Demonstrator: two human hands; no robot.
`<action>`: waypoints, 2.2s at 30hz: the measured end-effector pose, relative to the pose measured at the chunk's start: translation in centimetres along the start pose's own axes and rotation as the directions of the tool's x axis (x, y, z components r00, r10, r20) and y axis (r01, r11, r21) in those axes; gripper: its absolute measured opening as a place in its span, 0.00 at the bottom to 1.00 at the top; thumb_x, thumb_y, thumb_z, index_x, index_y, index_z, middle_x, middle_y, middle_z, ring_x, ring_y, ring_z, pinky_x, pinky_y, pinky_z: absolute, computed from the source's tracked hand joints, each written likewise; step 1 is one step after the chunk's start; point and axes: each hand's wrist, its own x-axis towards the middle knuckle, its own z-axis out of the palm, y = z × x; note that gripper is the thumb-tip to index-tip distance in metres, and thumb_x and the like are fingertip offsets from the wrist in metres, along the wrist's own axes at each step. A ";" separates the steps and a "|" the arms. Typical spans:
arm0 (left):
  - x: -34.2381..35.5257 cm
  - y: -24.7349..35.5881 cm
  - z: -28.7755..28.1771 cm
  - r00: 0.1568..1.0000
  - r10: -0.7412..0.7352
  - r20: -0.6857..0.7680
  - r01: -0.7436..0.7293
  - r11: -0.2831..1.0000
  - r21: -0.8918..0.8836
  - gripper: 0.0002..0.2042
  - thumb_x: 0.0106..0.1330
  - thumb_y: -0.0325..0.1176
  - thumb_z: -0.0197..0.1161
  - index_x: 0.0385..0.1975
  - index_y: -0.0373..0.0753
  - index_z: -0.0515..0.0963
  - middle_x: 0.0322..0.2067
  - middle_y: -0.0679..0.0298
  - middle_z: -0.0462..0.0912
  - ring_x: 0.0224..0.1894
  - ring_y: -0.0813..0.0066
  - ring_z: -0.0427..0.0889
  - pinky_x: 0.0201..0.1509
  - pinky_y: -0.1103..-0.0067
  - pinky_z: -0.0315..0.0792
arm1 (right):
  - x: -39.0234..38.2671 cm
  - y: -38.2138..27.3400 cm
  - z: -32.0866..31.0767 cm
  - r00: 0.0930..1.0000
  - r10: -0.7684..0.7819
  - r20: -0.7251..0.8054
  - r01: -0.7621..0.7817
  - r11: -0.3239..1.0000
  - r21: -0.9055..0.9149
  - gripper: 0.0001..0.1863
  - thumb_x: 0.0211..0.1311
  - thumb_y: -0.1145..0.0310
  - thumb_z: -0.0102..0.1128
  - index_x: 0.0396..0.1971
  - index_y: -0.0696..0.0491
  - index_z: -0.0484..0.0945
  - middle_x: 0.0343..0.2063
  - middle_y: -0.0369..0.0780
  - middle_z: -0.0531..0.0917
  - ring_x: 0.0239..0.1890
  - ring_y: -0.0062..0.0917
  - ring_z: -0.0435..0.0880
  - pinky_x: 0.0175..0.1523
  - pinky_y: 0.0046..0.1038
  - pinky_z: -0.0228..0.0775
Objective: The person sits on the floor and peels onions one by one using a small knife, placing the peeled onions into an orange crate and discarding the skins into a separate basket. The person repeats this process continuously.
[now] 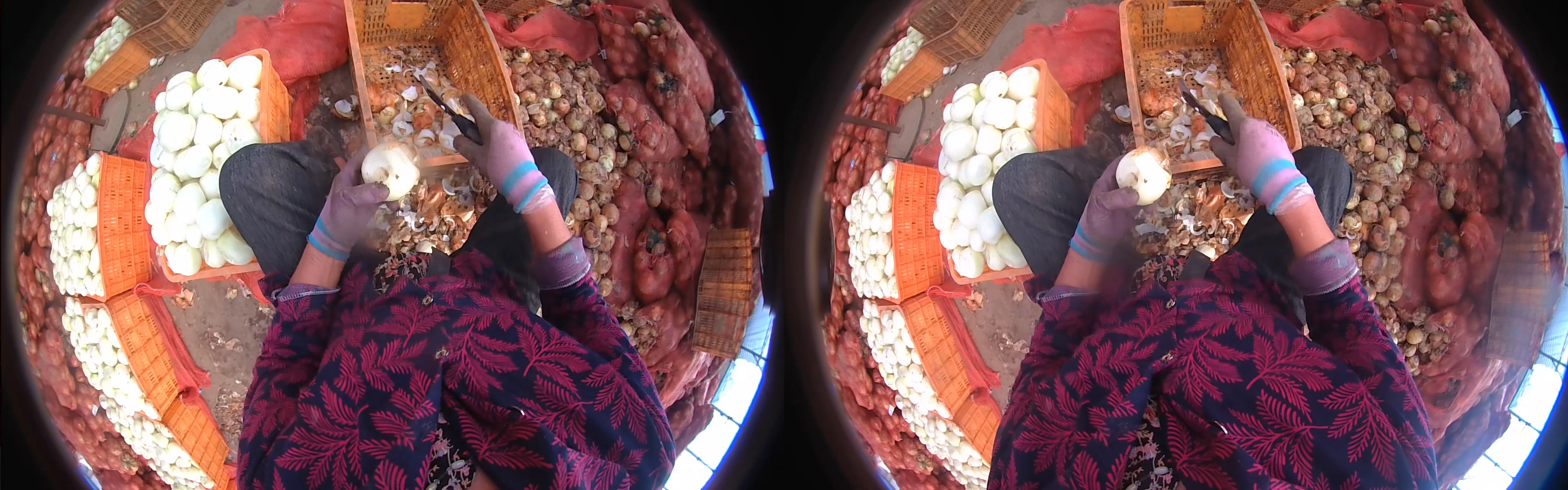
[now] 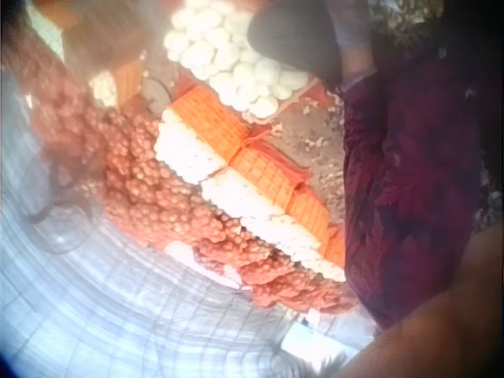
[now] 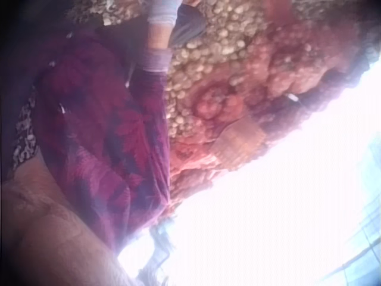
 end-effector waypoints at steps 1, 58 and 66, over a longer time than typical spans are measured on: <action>-0.1 0.0 -0.1 0.999 0.016 -0.030 -0.014 0.999 0.043 0.39 0.51 0.41 0.72 0.65 0.30 0.68 0.48 0.56 0.84 0.44 0.67 0.86 0.42 0.75 0.80 | -0.3 -0.4 0.0 0.999 -0.030 0.018 0.028 0.994 0.102 0.39 0.62 0.69 0.66 0.73 0.51 0.62 0.31 0.47 0.84 0.35 0.31 0.86 0.44 0.34 0.78; -9.6 1.8 1.6 0.979 -0.206 -0.008 0.205 0.970 0.130 0.35 0.46 0.34 0.75 0.58 0.31 0.74 0.45 0.59 0.84 0.47 0.69 0.85 0.55 0.74 0.79 | -10.0 0.9 3.3 0.885 -0.081 0.459 -0.007 0.982 0.188 0.46 0.61 0.74 0.60 0.78 0.43 0.52 0.26 0.54 0.82 0.29 0.44 0.85 0.40 0.39 0.77; -9.1 5.1 3.6 0.993 -0.087 -0.085 0.111 0.935 0.338 0.45 0.39 0.46 0.81 0.62 0.36 0.73 0.54 0.62 0.79 0.56 0.72 0.78 0.64 0.75 0.71 | -9.8 -0.5 2.4 0.927 -0.110 0.359 -0.072 0.887 0.456 0.36 0.61 0.76 0.62 0.71 0.53 0.66 0.23 0.34 0.67 0.28 0.15 0.65 0.35 0.20 0.65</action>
